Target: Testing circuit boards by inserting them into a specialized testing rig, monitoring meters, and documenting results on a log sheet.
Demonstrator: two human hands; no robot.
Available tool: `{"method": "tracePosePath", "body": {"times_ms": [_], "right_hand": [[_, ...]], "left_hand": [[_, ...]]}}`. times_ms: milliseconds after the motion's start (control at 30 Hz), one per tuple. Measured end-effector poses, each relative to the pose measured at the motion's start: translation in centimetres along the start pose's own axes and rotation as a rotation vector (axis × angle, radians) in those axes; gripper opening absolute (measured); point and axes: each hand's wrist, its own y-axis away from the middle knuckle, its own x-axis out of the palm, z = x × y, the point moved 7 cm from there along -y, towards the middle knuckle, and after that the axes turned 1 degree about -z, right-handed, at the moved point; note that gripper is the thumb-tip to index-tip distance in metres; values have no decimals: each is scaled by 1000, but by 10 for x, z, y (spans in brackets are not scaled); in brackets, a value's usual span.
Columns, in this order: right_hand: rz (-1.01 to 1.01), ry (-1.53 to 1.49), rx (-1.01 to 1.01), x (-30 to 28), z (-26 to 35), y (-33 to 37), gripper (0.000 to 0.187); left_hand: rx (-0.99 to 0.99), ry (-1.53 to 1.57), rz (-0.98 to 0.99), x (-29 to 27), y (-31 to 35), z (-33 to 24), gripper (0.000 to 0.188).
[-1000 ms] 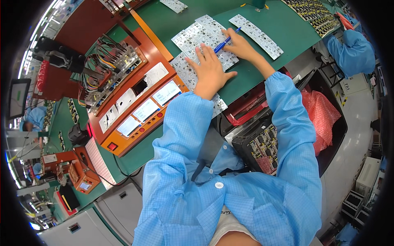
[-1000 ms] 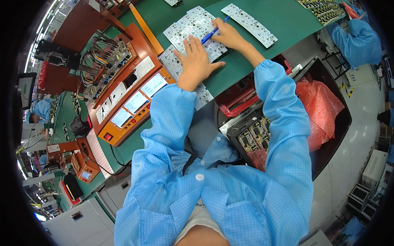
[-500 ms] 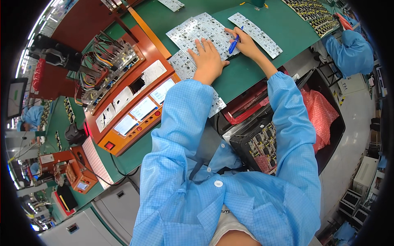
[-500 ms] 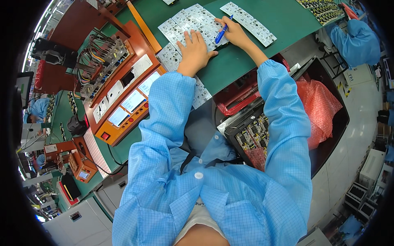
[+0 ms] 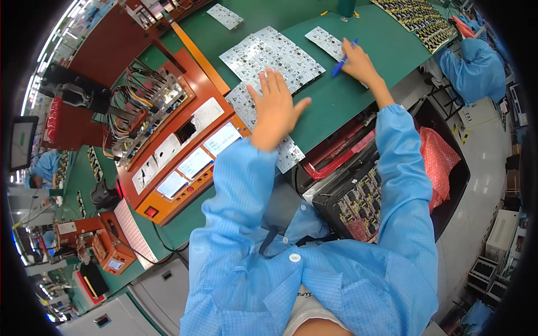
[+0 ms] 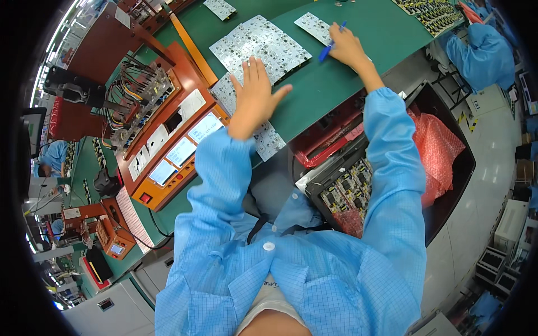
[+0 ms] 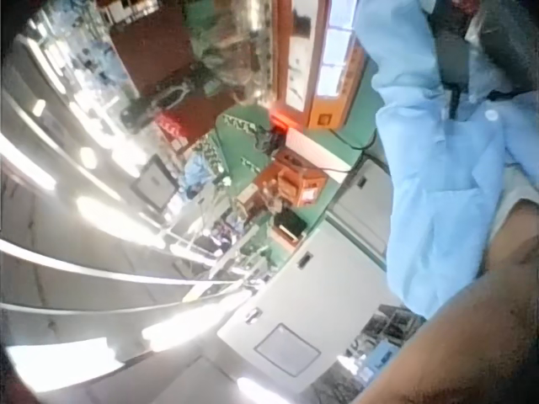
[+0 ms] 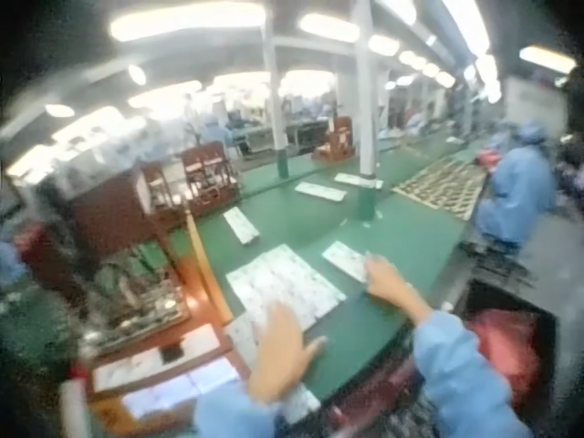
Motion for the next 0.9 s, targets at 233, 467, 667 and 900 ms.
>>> {"method": "tracePosePath", "body": {"times_ms": [233, 467, 667, 900], "right_hand": [[106, -261, 234, 38, 1, -45, 45], [220, -342, 219, 85, 5, -94, 31], [61, -144, 119, 102, 19, -166, 25], [195, 46, 69, 230, 143, -255, 39]], "left_hand": [[22, 452, -110, -90, 107, -9, 70], [-160, 373, -343, -113, 208, 48, 48], [-251, 296, -463, -109, 264, 85, 18], [-368, 119, -640, -94, 276, 102, 21]]}}
